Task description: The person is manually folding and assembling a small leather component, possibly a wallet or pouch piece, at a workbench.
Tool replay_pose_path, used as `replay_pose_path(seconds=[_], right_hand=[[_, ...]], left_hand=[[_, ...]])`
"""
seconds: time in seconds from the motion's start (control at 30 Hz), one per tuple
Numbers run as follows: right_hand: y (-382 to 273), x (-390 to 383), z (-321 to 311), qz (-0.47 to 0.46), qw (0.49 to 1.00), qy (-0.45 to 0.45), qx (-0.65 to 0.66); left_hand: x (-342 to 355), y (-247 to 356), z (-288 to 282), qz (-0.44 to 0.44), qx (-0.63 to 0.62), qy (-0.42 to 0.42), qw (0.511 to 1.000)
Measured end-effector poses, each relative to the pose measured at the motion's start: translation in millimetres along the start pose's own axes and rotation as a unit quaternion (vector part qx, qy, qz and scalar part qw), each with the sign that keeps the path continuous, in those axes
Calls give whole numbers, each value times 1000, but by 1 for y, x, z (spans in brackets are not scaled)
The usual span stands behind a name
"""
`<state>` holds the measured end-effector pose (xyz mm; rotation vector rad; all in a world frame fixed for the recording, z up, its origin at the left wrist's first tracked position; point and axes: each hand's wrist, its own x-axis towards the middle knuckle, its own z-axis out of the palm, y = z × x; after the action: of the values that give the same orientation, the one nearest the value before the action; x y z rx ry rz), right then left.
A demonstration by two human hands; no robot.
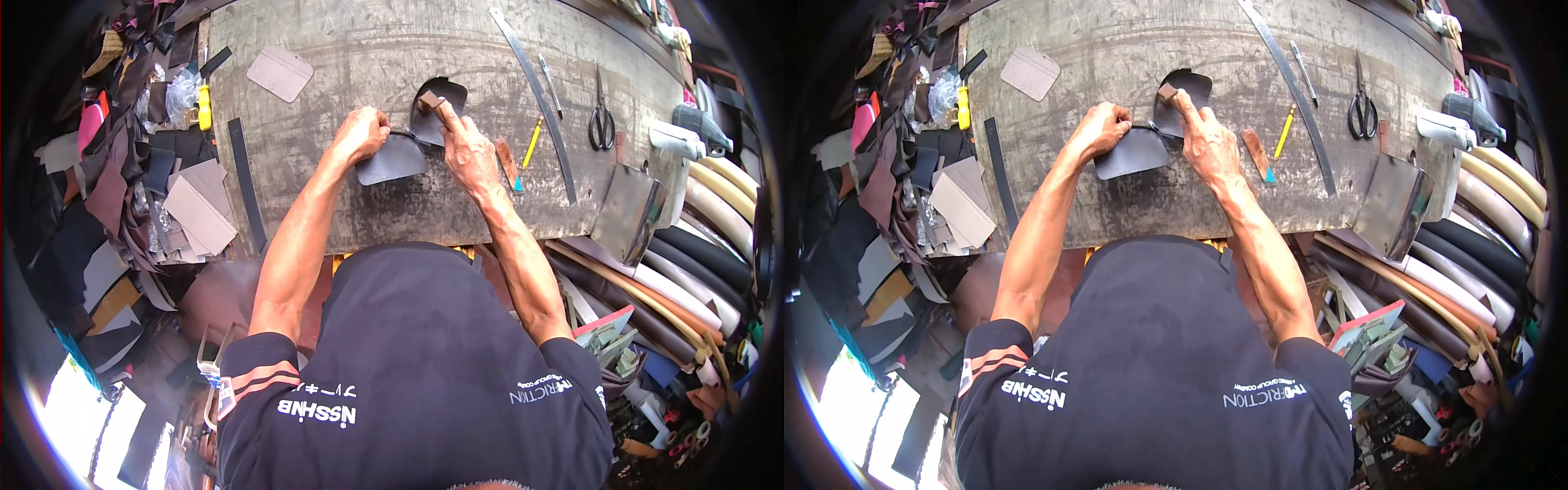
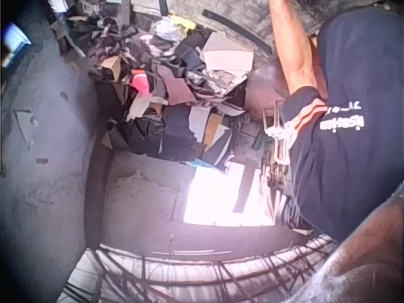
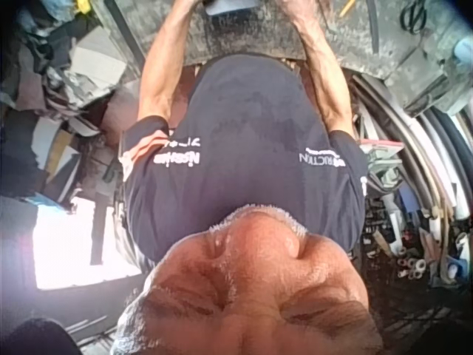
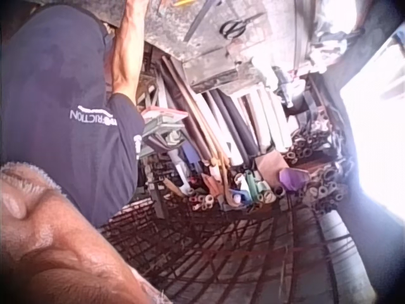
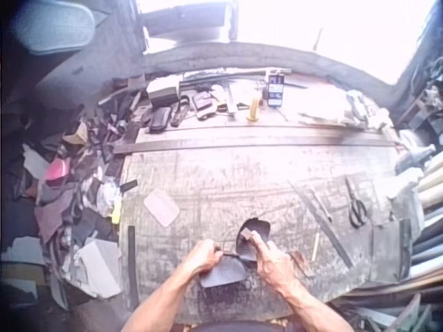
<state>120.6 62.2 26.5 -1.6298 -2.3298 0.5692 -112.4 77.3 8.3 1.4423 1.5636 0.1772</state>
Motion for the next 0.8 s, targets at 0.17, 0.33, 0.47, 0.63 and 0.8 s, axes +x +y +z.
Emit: replay_pose_path(seconds=[0.17, 0.33, 0.47, 0.63, 0.8], right_hand=[[-4, -6, 3, 25, 1000, -4, 12], [-4, 6, -7, 23, 998, -41, 31], [4, 3, -2, 22, 999, -27, 40], [3, 0, -1, 18, 998, -16, 57], [5, 0, -2, 20, 997, 6, 74]], left_hand=[[-10, 1, 13, -20, -45, -26, 998], [-21, 2, 50, -20, -142, -44, 989], [-26, 27, 42, 9, 38, 57, 998], [50, 17, 15, 181, 7, 255, 950], [89, 22, 4, 145, -43, 97, 984]])
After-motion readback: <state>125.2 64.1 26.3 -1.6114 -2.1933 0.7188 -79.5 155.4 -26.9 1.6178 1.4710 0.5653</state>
